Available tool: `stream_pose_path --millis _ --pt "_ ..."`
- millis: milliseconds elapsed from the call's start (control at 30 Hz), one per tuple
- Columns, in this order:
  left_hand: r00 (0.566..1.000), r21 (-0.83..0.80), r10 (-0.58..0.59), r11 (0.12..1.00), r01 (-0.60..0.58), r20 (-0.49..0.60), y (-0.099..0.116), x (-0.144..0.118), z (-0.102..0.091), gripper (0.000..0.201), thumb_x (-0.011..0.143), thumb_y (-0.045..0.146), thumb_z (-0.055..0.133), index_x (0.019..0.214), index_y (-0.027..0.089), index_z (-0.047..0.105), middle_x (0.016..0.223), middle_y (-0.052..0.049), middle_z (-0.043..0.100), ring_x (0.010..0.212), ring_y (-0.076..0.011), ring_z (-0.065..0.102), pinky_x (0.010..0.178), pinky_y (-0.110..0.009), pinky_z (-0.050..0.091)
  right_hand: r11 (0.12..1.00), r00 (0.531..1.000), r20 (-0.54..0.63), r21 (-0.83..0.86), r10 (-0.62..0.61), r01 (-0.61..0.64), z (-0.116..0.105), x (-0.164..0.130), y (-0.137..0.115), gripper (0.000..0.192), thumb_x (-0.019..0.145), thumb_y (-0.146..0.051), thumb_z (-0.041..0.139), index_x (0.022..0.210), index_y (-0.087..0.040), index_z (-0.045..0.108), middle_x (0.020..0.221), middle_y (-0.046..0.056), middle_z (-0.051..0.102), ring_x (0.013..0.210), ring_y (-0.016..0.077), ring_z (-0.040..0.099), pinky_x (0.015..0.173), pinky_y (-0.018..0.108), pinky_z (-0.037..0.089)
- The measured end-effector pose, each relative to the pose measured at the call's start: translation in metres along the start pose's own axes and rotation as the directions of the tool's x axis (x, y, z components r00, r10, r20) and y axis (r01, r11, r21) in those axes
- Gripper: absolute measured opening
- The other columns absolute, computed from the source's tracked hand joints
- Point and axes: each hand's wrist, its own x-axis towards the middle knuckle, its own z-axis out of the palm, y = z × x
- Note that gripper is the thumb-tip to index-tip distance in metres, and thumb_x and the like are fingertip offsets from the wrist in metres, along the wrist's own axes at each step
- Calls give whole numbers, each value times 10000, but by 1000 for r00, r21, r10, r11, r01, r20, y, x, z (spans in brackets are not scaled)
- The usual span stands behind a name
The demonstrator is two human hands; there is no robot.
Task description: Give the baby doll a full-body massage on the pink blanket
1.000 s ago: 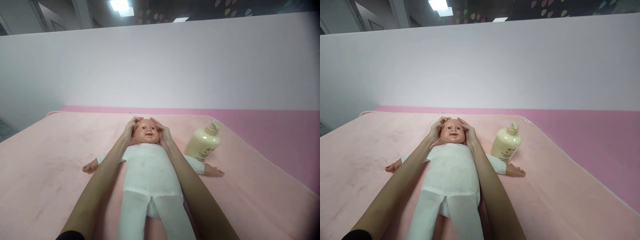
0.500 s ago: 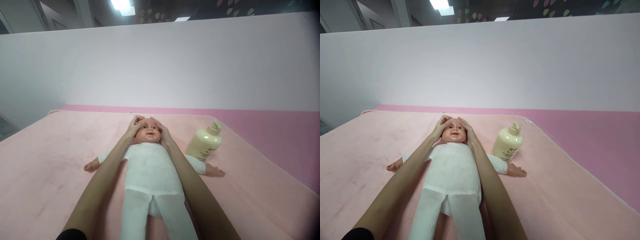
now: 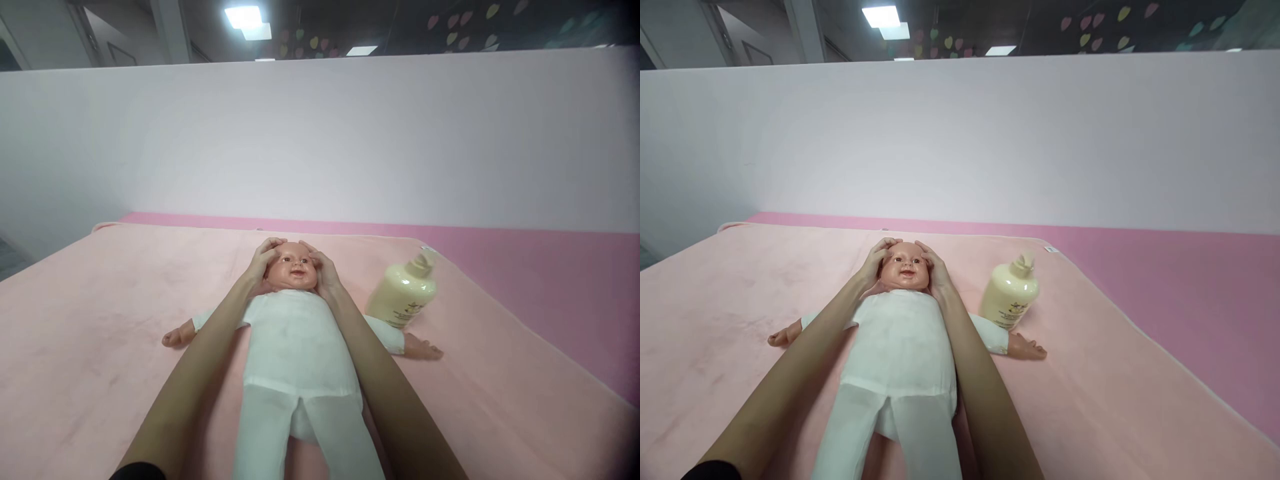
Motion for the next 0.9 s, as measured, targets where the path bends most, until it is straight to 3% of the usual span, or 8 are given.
stream_pose_path --millis 133,300,433,533,667,767,900 --pt "998 -13 -5 1000 4 -56 -5 -3 3 306 662 251 603 959 177 599 1166 -43 609 1049 -224 562 930 -357 440 1000 1000 -12 24 -20 20 -5 7 5 448 621 -266 641 1066 -215 641 953 18 696 903 206 634 849 351 528" --pt "984 78 110 992 -100 -137 -26 -9 -1 391 726 343 606 1083 183 596 1236 -65 591 1182 -253 524 1025 -386 405 987 986 -69 -54 -154 151 -15 6 14 453 593 -300 758 1029 -223 661 1028 17 692 977 193 633 923 347 512" --pt "986 196 147 972 -130 -76 -34 -21 -2 545 791 418 580 1292 211 517 1417 -62 474 1322 -254 420 1110 -383 330 955 963 -95 -184 -254 234 -25 -14 18 533 582 -401 799 1056 -201 661 1169 57 654 1106 208 598 985 357 487" --pt "989 345 148 929 -130 -24 -27 -38 0 709 787 488 607 1411 211 414 1500 -75 370 1390 -271 324 1156 -391 255 908 959 -37 -334 -281 254 -29 -35 17 624 633 -499 758 1165 -200 628 1304 72 578 1222 224 531 1043 371 449" --pt "989 570 137 810 -140 48 -13 -63 1 944 675 527 728 1477 270 302 1561 -63 244 1438 -310 204 1172 -421 209 834 958 77 -476 -275 277 -27 -57 15 921 524 -383 856 1348 -196 491 1433 82 449 1323 230 433 1111 352 379" --pt "991 656 114 742 -135 75 -7 -73 3 927 694 578 694 1480 300 289 1556 -47 260 1439 -309 204 1158 -428 239 842 967 91 -477 -237 251 -27 -62 13 1026 498 -327 873 1406 -188 415 1450 95 422 1329 232 427 1110 355 384" --pt "988 690 126 707 -155 93 -5 -74 3 839 768 619 597 1479 289 298 1545 -44 290 1448 -276 187 1164 -407 228 850 970 88 -467 -228 242 -32 -59 14 943 549 -315 852 1386 -184 437 1446 84 430 1337 212 417 1122 349 371"
